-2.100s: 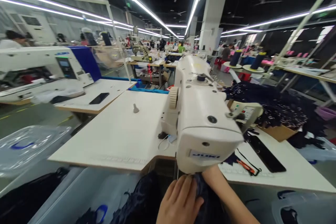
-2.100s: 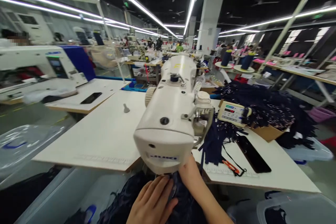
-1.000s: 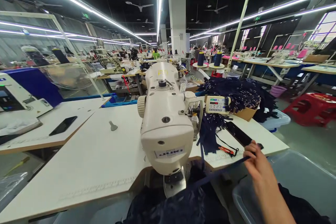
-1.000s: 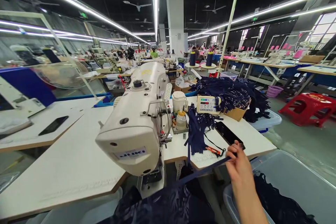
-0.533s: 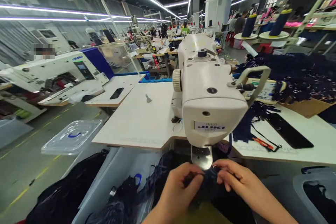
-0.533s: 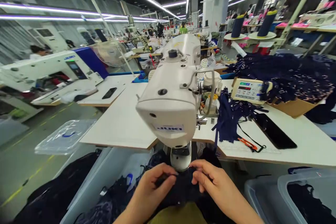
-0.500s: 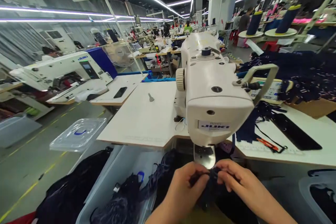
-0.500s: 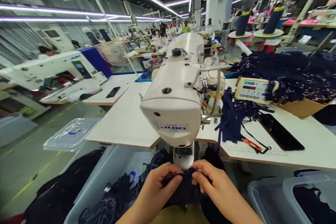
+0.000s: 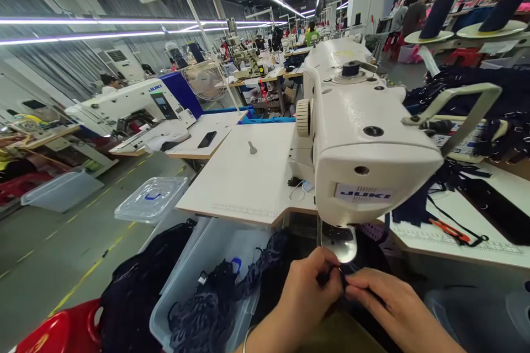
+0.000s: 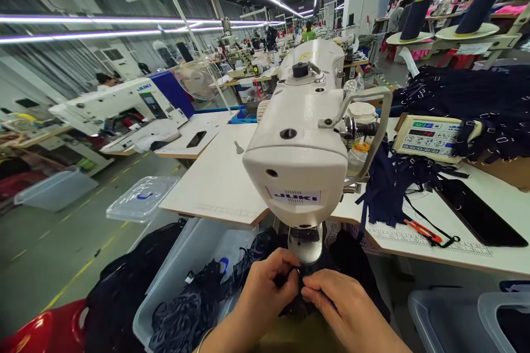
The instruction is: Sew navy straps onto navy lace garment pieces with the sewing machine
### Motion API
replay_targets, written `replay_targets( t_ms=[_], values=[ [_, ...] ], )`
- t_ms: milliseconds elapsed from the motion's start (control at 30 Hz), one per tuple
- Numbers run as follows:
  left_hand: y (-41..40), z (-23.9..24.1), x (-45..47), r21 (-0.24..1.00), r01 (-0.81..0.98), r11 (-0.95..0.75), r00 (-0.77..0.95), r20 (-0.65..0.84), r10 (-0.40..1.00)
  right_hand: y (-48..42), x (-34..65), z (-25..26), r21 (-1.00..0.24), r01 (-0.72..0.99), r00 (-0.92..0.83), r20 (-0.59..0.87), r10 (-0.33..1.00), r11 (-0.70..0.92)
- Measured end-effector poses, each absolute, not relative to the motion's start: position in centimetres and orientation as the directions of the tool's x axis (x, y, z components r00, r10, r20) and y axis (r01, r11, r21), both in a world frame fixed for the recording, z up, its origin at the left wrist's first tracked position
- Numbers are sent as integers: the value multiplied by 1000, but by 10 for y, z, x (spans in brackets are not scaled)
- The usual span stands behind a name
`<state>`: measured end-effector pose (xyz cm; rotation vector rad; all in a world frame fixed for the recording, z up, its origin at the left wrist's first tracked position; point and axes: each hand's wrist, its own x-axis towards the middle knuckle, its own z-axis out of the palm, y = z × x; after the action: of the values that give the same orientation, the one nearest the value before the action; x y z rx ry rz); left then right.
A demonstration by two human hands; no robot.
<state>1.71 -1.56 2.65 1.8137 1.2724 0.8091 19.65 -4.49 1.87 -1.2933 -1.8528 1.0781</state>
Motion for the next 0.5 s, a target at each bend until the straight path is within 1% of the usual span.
replay_targets(
  t_ms=[67,133,200,233,300,367,433,500],
  values=[
    [-18,25,15,787,517,-336,338,173,925,-44,196,21,-902,419,-317,-41,948,101],
    [-20,24,13,710,535,-458,422,245,873,-42,196,24,-926,374,-284,-163,945,-47],
    [-21,23,10,641,536,-549,511,270,816,-39,197,25,-932,330,-286,-249,925,-149],
    [-21,23,9,610,543,-577,542,269,796,-39,198,25,-931,329,-298,-262,918,-159],
    [-21,21,8,551,572,-607,577,257,776,-38,198,24,-919,379,-308,-240,921,-112],
    [-21,20,9,534,589,-607,587,234,775,-38,198,21,-897,441,-280,-168,945,-29],
    [-21,22,11,590,578,-563,577,192,794,-39,196,20,-872,487,-254,-96,962,42],
    [-22,28,13,676,543,-498,563,146,813,-39,195,19,-858,508,-216,-51,975,68]
  ],
)
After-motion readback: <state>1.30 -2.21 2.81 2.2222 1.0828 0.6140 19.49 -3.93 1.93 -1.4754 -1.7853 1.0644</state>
